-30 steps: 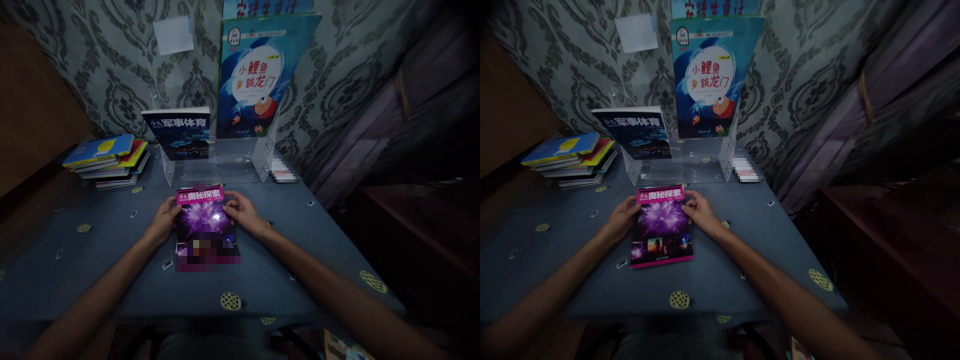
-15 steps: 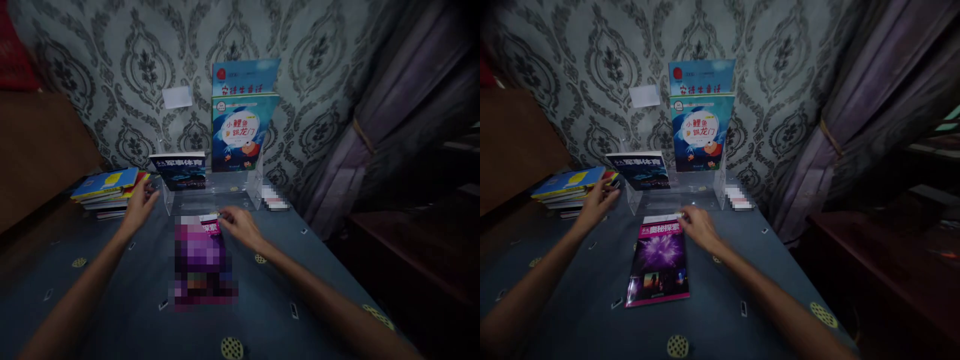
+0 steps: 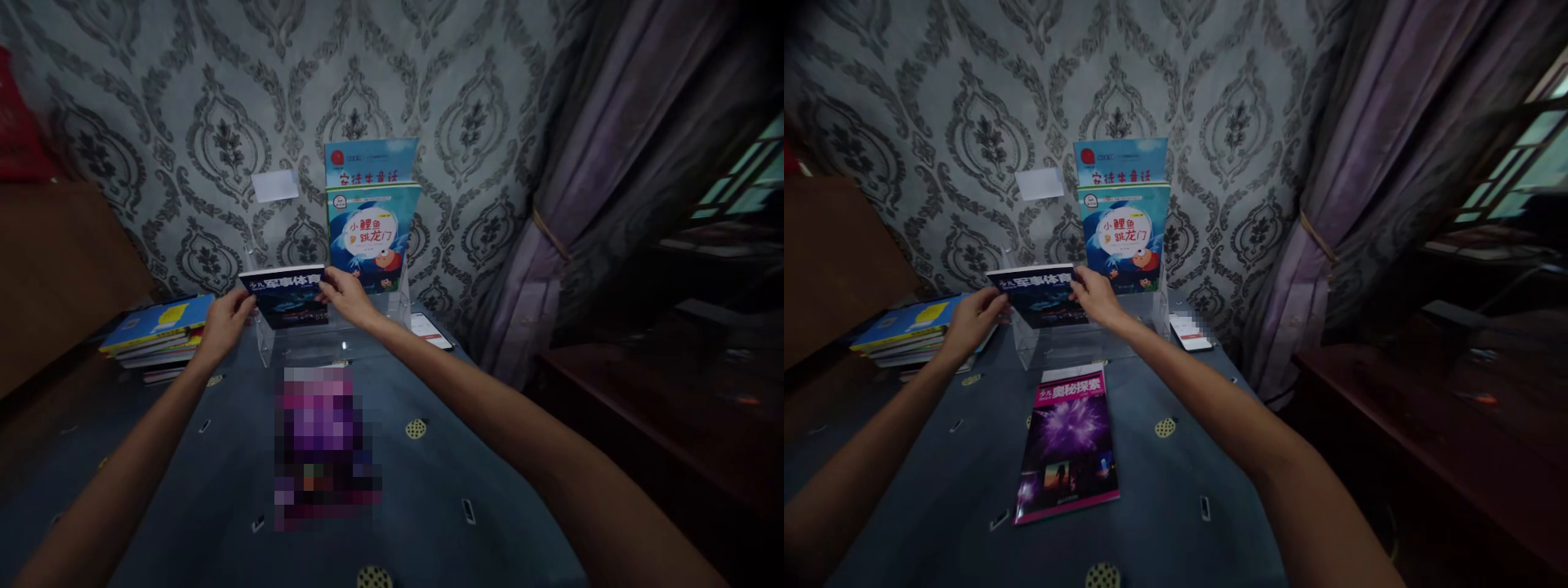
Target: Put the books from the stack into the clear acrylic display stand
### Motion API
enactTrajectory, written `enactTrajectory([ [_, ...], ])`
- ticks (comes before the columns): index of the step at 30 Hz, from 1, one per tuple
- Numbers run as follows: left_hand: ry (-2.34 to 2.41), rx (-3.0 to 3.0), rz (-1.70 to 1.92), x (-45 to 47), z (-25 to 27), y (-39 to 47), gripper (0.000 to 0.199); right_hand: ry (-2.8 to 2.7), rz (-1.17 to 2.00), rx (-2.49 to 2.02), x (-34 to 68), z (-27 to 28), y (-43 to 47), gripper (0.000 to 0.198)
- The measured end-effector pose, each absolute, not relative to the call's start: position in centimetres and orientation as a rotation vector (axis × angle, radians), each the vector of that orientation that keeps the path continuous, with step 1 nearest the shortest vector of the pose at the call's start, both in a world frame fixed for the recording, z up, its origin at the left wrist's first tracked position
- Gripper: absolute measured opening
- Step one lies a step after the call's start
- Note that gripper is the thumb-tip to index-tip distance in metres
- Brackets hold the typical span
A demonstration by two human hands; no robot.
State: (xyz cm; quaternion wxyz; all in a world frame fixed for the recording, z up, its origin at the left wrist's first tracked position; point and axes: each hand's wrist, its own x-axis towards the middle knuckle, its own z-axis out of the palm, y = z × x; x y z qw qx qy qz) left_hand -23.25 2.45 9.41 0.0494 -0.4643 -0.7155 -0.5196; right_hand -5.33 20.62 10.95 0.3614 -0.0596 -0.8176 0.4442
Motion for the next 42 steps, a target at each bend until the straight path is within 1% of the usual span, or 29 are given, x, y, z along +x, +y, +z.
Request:
enactTrajectory([
  [3, -2.155, -1.474, -1.654, -22.2, 9.8, 3.8, 0.03, -2.099, 1.061, -0.174, -4.3, 11.3, 22.3, 0.013],
  [6, -2.141, -1.561, -1.613, -20.7, 10.1, 5.7, 0.027, -2.09, 0.994, -0.231, -2.9, 11.4, 24.4, 0.013],
  [12, -2.147, -1.684, -1.539, -17.8, 10.6, 9.9, 0.024, -2.059, 0.945, -0.283, 0.2, 10.8, 28.7, 0.002],
  [15, -2.152, -1.724, -1.45, -16.5, 11.0, 11.5, 0.024, -2.004, 0.962, -0.271, 1.4, 10.6, 30.7, 0.011],
  [22, -2.152, -1.755, -1.151, -13.8, 11.7, 14.0, 0.024, -1.904, 0.977, -0.286, 3.0, 10.0, 33.8, 0.016],
  [26, -2.16, -1.722, -1.012, -13.1, 11.7, 14.8, 0.018, -1.881, 0.97, -0.3, 3.8, 9.6, 34.2, 0.018],
  [31, -2.19, -1.665, -0.87, -12.8, 11.6, 15.5, 0.011, -1.864, 0.948, -0.32, 4.0, 9.5, 34.3, 0.016],
  [35, -2.224, -1.607, -0.768, -12.9, 11.6, 16.2, 0.014, -1.835, 0.948, -0.333, 3.8, 9.4, 34.5, 0.018],
  [42, -2.29, -1.568, -0.587, -12.8, 11.7, 16.6, 0.023, -1.809, 0.941, -0.383, 4.0, 8.8, 34.9, 0.026],
])
